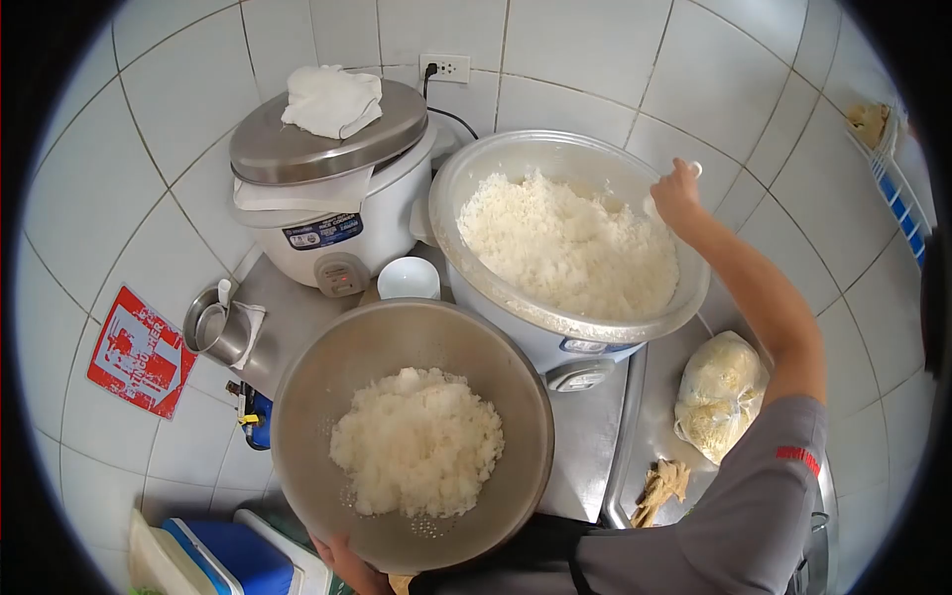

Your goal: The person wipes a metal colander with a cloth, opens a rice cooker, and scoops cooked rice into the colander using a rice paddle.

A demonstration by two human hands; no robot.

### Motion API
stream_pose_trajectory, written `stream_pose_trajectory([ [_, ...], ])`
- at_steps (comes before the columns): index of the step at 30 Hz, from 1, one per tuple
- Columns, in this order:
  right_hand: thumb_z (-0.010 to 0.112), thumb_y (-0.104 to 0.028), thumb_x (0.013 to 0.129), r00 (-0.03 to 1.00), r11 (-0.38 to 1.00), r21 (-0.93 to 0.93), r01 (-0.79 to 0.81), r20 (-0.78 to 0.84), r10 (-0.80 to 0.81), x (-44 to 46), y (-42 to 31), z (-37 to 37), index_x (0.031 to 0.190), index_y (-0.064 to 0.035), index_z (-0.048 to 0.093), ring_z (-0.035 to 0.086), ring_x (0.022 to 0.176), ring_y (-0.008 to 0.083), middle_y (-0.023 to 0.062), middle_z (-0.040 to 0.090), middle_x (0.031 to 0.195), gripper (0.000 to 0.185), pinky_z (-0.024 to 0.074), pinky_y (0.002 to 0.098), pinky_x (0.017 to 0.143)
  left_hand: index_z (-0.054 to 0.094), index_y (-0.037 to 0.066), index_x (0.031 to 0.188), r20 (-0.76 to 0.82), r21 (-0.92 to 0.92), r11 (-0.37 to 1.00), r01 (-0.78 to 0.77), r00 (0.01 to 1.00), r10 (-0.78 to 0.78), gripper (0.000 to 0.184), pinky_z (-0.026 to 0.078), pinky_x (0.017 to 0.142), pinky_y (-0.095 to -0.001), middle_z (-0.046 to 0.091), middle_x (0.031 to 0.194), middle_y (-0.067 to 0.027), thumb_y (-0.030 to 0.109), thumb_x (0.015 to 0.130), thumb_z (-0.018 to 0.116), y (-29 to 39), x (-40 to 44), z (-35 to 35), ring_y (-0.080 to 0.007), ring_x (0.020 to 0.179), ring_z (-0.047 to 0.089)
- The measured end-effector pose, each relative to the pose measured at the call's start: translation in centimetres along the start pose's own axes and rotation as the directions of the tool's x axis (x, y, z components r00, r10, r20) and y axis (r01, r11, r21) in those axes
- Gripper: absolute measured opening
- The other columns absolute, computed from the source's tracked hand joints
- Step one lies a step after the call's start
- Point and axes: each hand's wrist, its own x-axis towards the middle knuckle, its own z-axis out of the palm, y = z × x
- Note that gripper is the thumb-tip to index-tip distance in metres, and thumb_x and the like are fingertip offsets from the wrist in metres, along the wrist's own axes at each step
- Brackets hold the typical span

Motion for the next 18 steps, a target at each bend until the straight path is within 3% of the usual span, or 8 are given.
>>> stream_pose_trajectory([
  [1, 0.054, -0.015, 0.077, 0.996, 0.998, -0.059, 0.028, 0.085, -0.023, -0.1, -0.1, 0.7, 0.082, -0.019, 0.064, 0.058, 0.083, 0.0122, -0.0006, 0.064, 0.077, 0.012, 0.0276, 0.0318, 0.088, 0.035, 0.003, 0.125, 0.016, 0.021, 1.0, -0.001, 1.0, 0.001, 0.056, 0.045, 0.075, -0.0333, 0.049, 0.109, -0.0142, 0.005, 0.069, 0.041, -0.3, 0.2, -0.4, -0.0246, 0.091, 0.052],
  [3, 0.055, -0.014, 0.076, 0.997, 0.998, 0.047, 0.043, 0.062, -0.046, 0.1, -0.3, 3.2, 0.078, -0.0184, 0.065, 0.058, 0.078, 0.0152, 0.0006, 0.064, 0.074, 0.012, 0.0292, 0.0321, 0.087, 0.035, 0.002, 0.125, 0.048, 0.071, 0.997, -0.002, 0.999, -0.001, 0.056, 0.045, 0.075, -0.0334, 0.048, 0.11, -0.0143, 0.006, 0.069, 0.041, -0.8, 0.8, -2.1, -0.0249, 0.091, 0.052],
  [7, 0.054, -0.011, 0.076, 0.999, 0.991, 0.121, 0.049, 0.008, -0.05, 1.8, 0.4, 7.3, 0.075, -0.0176, 0.064, 0.058, 0.074, 0.0162, 0.0011, 0.062, 0.068, 0.012, 0.0289, 0.0333, 0.088, 0.035, 0.001, 0.124, -0.063, 0.098, 0.995, 0.03, 0.998, -0.024, 0.055, 0.045, 0.075, -0.0328, 0.049, 0.109, -0.0139, 0.006, 0.069, 0.041, 0.1, -0.1, -0.5, -0.0245, 0.092, 0.052],
  [10, 0.054, -0.01, 0.075, 0.99, 0.974, 0.228, 0.0, 0.135, -0.031, 1.5, 0.0, 8.2, 0.08, -0.0153, 0.062, 0.059, 0.075, 0.0165, 0.0016, 0.062, 0.07, 0.01, 0.0276, 0.0342, 0.09, 0.036, 0.001, 0.122, -0.086, 0.082, 0.997, 0.012, 0.996, -0.005, 0.052, 0.044, 0.075, -0.0323, 0.049, 0.108, -0.0134, 0.007, 0.071, 0.042, -0.3, 0.0, -0.7, -0.0241, 0.093, 0.052],
  [15, 0.056, -0.015, 0.072, 0.976, 0.971, 0.236, -0.032, 0.215, -0.02, 2.2, 0.7, 9.7, 0.093, -0.0124, 0.059, 0.058, 0.087, 0.0204, 0.0058, 0.063, 0.086, 0.022, 0.0262, 0.0395, 0.095, 0.037, 0.001, 0.122, 0.008, 0.108, 0.993, -0.046, 0.999, 0.045, 0.049, 0.042, 0.079, -0.0313, 0.049, 0.109, -0.0126, 0.008, 0.074, 0.043, -1.1, 0.2, -1.6, -0.0224, 0.094, 0.051],
  [18, 0.056, -0.015, 0.069, 0.954, 0.93, 0.36, -0.079, 0.298, -0.035, 2.5, 2.0, 8.3, 0.094, -0.0083, 0.058, 0.056, 0.094, 0.0215, 0.0099, 0.062, 0.092, 0.026, 0.0239, 0.0406, 0.097, 0.037, 0.001, 0.122, -0.058, 0.096, 0.994, -0.042, 0.997, 0.048, 0.049, 0.041, 0.08, -0.0309, 0.049, 0.108, -0.0123, 0.006, 0.073, 0.042, -0.6, -0.5, -0.4, -0.0213, 0.093, 0.05],
])
